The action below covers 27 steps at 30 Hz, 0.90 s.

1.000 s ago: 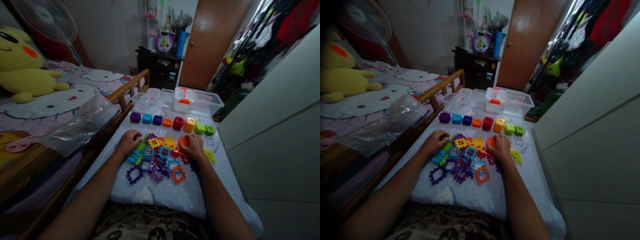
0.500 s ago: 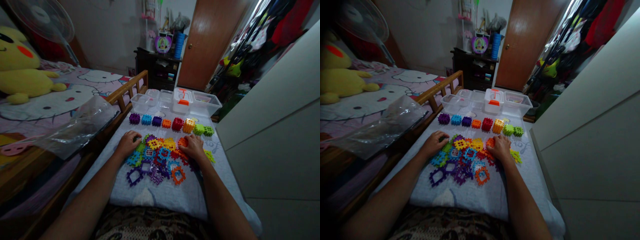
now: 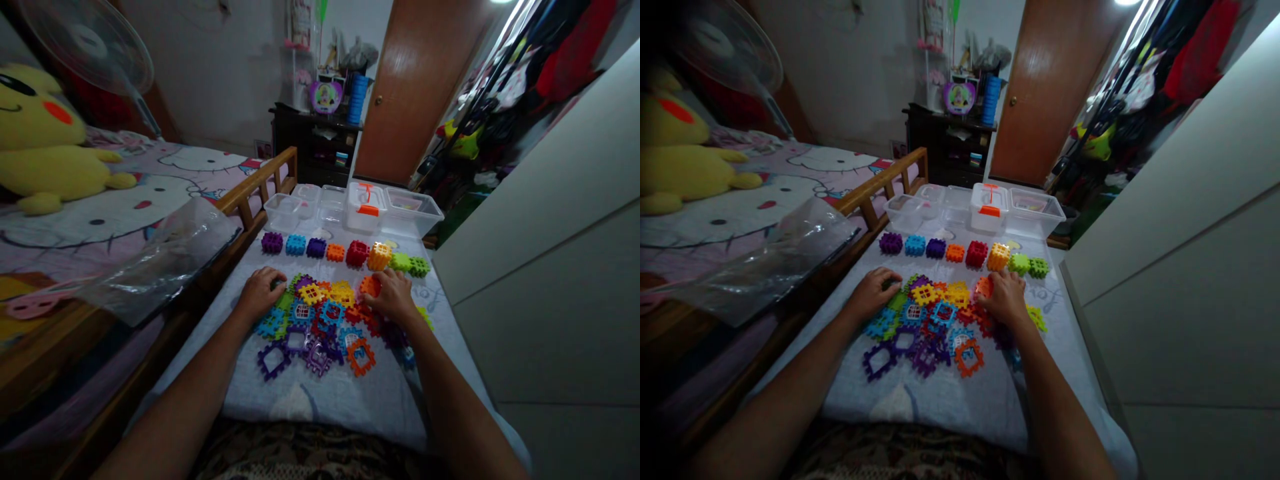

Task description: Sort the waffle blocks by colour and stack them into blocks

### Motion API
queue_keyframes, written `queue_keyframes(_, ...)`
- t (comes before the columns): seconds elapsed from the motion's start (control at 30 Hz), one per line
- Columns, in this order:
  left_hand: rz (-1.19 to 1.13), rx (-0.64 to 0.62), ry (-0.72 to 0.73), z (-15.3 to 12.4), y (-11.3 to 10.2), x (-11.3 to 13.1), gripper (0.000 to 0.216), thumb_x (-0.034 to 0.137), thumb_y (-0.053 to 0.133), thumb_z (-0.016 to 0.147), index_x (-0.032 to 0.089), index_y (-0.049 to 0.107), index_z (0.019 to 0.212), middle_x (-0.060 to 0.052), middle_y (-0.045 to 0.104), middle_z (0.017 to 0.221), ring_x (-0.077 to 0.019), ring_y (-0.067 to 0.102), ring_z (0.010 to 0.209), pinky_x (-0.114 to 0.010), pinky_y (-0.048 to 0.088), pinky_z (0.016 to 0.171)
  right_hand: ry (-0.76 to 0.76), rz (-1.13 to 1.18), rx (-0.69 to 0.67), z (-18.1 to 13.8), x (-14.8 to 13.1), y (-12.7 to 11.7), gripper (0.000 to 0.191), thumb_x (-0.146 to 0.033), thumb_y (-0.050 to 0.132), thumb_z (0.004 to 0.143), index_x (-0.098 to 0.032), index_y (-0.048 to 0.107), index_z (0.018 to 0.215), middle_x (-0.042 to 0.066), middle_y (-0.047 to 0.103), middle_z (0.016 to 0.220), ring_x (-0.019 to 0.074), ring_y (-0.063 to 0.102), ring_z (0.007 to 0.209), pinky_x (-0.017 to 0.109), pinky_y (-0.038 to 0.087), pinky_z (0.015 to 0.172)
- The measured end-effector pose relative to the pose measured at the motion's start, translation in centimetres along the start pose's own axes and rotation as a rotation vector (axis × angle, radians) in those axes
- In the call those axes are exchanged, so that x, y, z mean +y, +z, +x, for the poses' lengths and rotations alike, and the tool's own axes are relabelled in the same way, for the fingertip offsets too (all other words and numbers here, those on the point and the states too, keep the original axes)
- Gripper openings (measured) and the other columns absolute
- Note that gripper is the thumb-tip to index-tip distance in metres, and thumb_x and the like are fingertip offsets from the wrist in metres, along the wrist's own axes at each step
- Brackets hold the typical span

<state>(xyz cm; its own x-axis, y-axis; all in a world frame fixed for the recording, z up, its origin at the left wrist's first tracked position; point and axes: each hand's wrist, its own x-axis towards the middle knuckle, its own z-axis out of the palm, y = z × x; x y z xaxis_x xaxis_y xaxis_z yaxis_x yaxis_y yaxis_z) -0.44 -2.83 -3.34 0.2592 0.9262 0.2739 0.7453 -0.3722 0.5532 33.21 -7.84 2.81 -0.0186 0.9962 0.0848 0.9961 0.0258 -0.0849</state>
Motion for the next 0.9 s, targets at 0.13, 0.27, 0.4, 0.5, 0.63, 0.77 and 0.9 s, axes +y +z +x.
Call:
queue_keyframes(0.13, -0.001, -0.001, -0.006, 0.0, -0.1, 0.2, 0.021, 0.032, 0.053, 0.083, 0.020, 0.069, 0.089, -0.008, 0.067, 0.097, -0.0267, 0.061, 0.098, -0.041, 0.046, 0.093, -0.143, 0.047, 0.160, 1.6, -0.6, -2.2, 0.045, -0.047, 0.069, 0.078, -0.021, 0.067, 0.115, 0.012, 0.062, 0.118, 0.0316, 0.049, 0.110, 0.042, 0.035, 0.092)
queue_keyframes(0.27, -0.003, -0.007, -0.013, -0.1, -0.2, 0.3, 0.021, 0.033, 0.053, 0.083, 0.019, 0.069, 0.089, -0.008, 0.067, 0.097, -0.0272, 0.061, 0.098, -0.042, 0.046, 0.093, -0.254, 0.014, 0.182, 5.3, -2.6, -4.1, 0.044, -0.045, 0.069, 0.078, -0.022, 0.067, 0.115, 0.012, 0.059, 0.121, 0.0326, 0.047, 0.111, 0.044, 0.034, 0.094)
queue_keyframes(0.4, 0.000, -0.018, -0.021, -0.1, -0.3, 0.5, 0.019, 0.031, 0.054, 0.083, 0.020, 0.068, 0.089, -0.007, 0.068, 0.098, -0.0263, 0.061, 0.099, -0.042, 0.046, 0.093, -0.277, -0.058, 0.076, 9.3, -4.6, -4.0, 0.044, -0.049, 0.069, 0.077, -0.021, 0.070, 0.111, 0.013, 0.058, 0.123, 0.0337, 0.044, 0.115, 0.047, 0.031, 0.099)
queue_keyframes(0.5, -0.003, -0.022, -0.027, -0.1, -0.4, 0.5, 0.018, 0.031, 0.055, 0.083, 0.020, 0.068, 0.089, -0.008, 0.068, 0.098, -0.0267, 0.061, 0.099, -0.042, 0.046, 0.093, -0.286, -0.097, 0.009, 11.5, -5.5, -3.1, 0.048, -0.051, 0.071, 0.074, -0.021, 0.071, 0.111, 0.013, 0.056, 0.128, 0.0342, 0.040, 0.121, 0.051, 0.024, 0.108)
queue_keyframes(0.63, -0.009, -0.015, -0.026, -0.1, -0.3, 0.4, 0.017, 0.031, 0.056, 0.083, 0.021, 0.068, 0.089, -0.007, 0.068, 0.098, -0.0264, 0.061, 0.099, -0.042, 0.047, 0.093, -0.277, -0.124, -0.064, 13.3, -6.1, -2.1, 0.049, -0.047, 0.071, 0.074, -0.021, 0.071, 0.115, 0.013, 0.053, 0.133, 0.0350, 0.037, 0.126, 0.056, 0.019, 0.113)
queue_keyframes(0.77, -0.016, -0.006, -0.018, -0.2, -0.2, 0.4, 0.016, 0.030, 0.055, 0.084, 0.021, 0.067, 0.089, -0.007, 0.067, 0.098, -0.0262, 0.061, 0.098, -0.042, 0.047, 0.093, -0.273, -0.136, -0.118, 14.1, -6.5, -1.6, 0.051, -0.046, 0.072, 0.074, -0.020, 0.070, 0.118, 0.015, 0.053, 0.136, 0.0366, 0.036, 0.128, 0.060, 0.018, 0.114)
queue_keyframes(0.9, -0.018, -0.012, -0.018, -0.2, -0.3, 0.5, 0.016, 0.029, 0.054, 0.084, 0.020, 0.067, 0.089, -0.008, 0.067, 0.098, -0.0268, 0.061, 0.098, -0.043, 0.046, 0.093, -0.266, -0.152, -0.153, 14.5, -6.8, -1.3, 0.056, -0.050, 0.076, 0.072, -0.019, 0.071, 0.119, 0.016, 0.053, 0.136, 0.0386, 0.036, 0.129, 0.063, 0.018, 0.114)
